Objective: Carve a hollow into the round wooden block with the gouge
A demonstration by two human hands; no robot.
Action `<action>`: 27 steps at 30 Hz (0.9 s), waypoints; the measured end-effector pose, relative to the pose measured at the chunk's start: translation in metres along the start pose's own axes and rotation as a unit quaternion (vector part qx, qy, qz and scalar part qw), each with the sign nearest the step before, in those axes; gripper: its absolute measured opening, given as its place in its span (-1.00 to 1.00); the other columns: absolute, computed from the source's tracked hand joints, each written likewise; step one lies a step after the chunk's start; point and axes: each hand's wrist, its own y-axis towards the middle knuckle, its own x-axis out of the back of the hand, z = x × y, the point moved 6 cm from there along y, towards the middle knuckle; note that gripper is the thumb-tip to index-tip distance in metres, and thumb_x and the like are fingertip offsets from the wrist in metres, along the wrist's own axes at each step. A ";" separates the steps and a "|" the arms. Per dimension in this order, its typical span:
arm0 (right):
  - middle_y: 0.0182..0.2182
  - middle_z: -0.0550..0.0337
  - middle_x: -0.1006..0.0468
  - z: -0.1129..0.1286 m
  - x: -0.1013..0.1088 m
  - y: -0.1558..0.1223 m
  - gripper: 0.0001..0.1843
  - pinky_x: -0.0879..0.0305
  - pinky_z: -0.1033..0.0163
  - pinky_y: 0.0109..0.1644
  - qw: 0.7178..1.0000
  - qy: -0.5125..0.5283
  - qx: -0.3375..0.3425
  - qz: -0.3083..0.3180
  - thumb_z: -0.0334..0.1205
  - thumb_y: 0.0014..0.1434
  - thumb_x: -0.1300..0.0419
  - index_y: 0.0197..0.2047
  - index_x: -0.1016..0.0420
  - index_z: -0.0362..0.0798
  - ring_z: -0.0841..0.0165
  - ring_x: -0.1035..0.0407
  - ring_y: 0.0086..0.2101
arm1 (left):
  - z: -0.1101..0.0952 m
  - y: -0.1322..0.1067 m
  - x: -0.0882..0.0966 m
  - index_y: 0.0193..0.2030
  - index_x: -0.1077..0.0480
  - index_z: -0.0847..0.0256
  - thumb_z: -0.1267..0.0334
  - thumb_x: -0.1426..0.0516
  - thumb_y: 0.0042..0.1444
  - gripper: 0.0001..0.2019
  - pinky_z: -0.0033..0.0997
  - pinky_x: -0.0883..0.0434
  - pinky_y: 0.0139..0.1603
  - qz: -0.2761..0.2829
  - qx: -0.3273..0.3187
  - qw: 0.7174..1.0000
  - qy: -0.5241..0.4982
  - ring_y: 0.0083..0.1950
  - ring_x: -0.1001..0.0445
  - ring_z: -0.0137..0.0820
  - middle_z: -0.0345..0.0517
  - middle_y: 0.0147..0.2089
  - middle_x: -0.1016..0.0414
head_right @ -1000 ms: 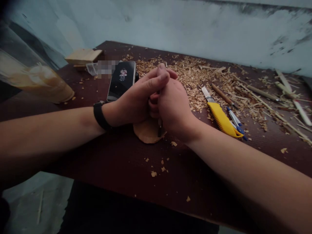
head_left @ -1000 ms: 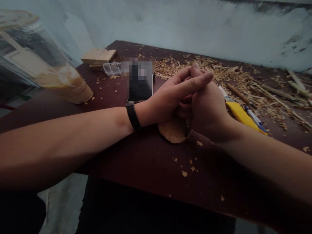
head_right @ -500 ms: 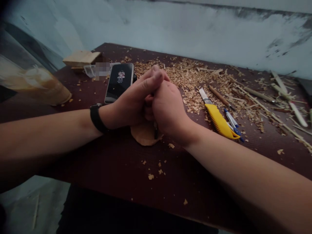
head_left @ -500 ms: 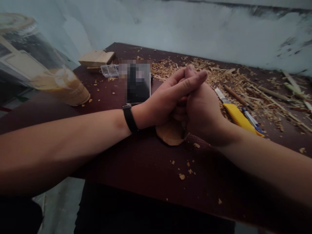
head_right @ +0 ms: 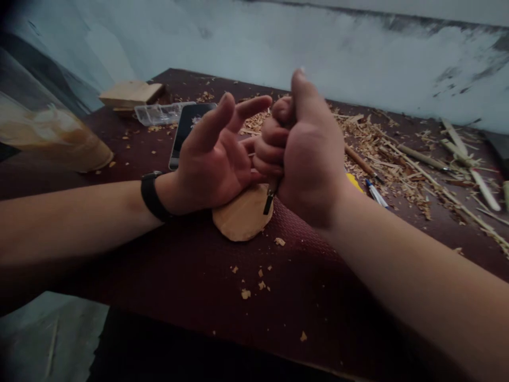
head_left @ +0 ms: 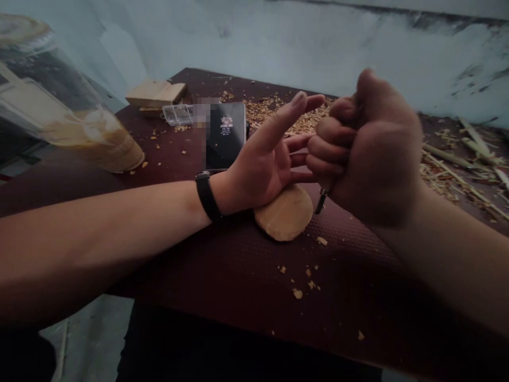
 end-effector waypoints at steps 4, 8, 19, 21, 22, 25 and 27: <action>-0.52 0.46 0.12 0.002 0.007 0.000 -0.30 0.25 0.29 -0.55 0.999 -0.009 0.008 -0.033 0.32 0.65 -0.24 -0.40 -0.14 0.09 0.45 0.35 -0.53 | -0.001 -0.002 0.003 0.28 -0.58 -0.06 -0.37 -0.38 0.34 -0.42 -0.30 -0.69 -0.02 0.013 0.036 0.999 0.005 -0.09 -0.71 -0.33 -0.10 0.02 -0.69; -0.54 0.47 0.13 -0.014 0.001 -0.005 -0.28 0.21 0.32 -0.59 1.000 -0.019 -0.010 -0.008 0.37 0.66 -0.21 -0.39 -0.13 0.09 0.48 0.30 -0.58 | 0.000 -0.004 0.002 0.25 -0.60 0.04 -0.25 -0.41 0.37 -0.48 -0.39 -0.67 -0.13 0.027 0.037 0.998 -0.041 -0.17 -0.68 -0.41 -0.13 -0.04 -0.63; -0.67 0.40 -0.08 -0.031 -0.003 -0.018 -0.22 0.13 0.31 -0.66 1.000 -0.025 -0.011 0.012 0.33 0.61 -0.29 -0.49 -0.15 0.06 0.51 0.07 -0.69 | 0.004 0.004 0.003 0.12 -0.64 -0.06 0.05 -0.46 0.27 -0.69 -0.56 -0.57 -0.41 0.109 0.065 0.992 0.013 -0.40 -0.57 -0.52 -0.34 -0.33 -0.58; -0.70 0.36 -0.12 -0.033 -0.001 -0.017 -0.23 0.09 0.32 -0.66 0.999 -0.032 -0.026 -0.010 0.23 0.68 -0.21 -0.53 -0.18 0.04 0.50 0.03 -0.71 | 0.005 0.005 0.002 0.14 -0.63 -0.14 0.07 -0.48 0.24 -0.65 -0.61 -0.56 -0.42 0.121 0.085 0.988 0.032 -0.41 -0.60 -0.53 -0.43 -0.38 -0.57; -0.70 0.35 -0.16 -0.032 -0.001 -0.017 -0.24 0.07 0.34 -0.66 0.999 -0.029 -0.023 -0.019 0.19 0.67 -0.22 -0.54 -0.21 0.03 0.51 -0.01 -0.71 | 0.005 0.005 0.001 0.16 -0.62 -0.17 0.09 -0.50 0.21 -0.61 -0.61 -0.58 -0.39 0.126 0.093 0.987 0.036 -0.38 -0.64 -0.50 -0.46 -0.41 -0.56; -0.67 0.35 -0.25 -0.029 -0.002 -0.017 -0.28 -0.05 0.38 -0.64 0.999 -0.014 -0.010 -0.028 0.18 0.53 -0.44 -0.54 -0.29 0.02 0.52 -0.11 -0.69 | 0.004 0.005 0.002 0.14 -0.64 -0.16 0.09 -0.53 0.15 -0.58 -0.63 -0.69 -0.22 0.102 0.088 0.990 0.040 -0.19 -0.79 -0.43 -0.50 -0.38 -0.62; -0.66 0.34 -0.26 -0.029 -0.005 -0.019 -0.27 -0.10 0.35 -0.64 1.000 -0.010 -0.009 -0.021 0.20 0.49 -0.49 -0.54 -0.30 0.04 0.50 -0.13 -0.67 | 0.002 0.004 0.002 0.15 -0.66 -0.17 0.07 -0.52 0.18 -0.60 -0.62 -0.73 -0.09 0.093 0.075 0.991 0.058 -0.01 -0.85 -0.38 -0.52 -0.26 -0.72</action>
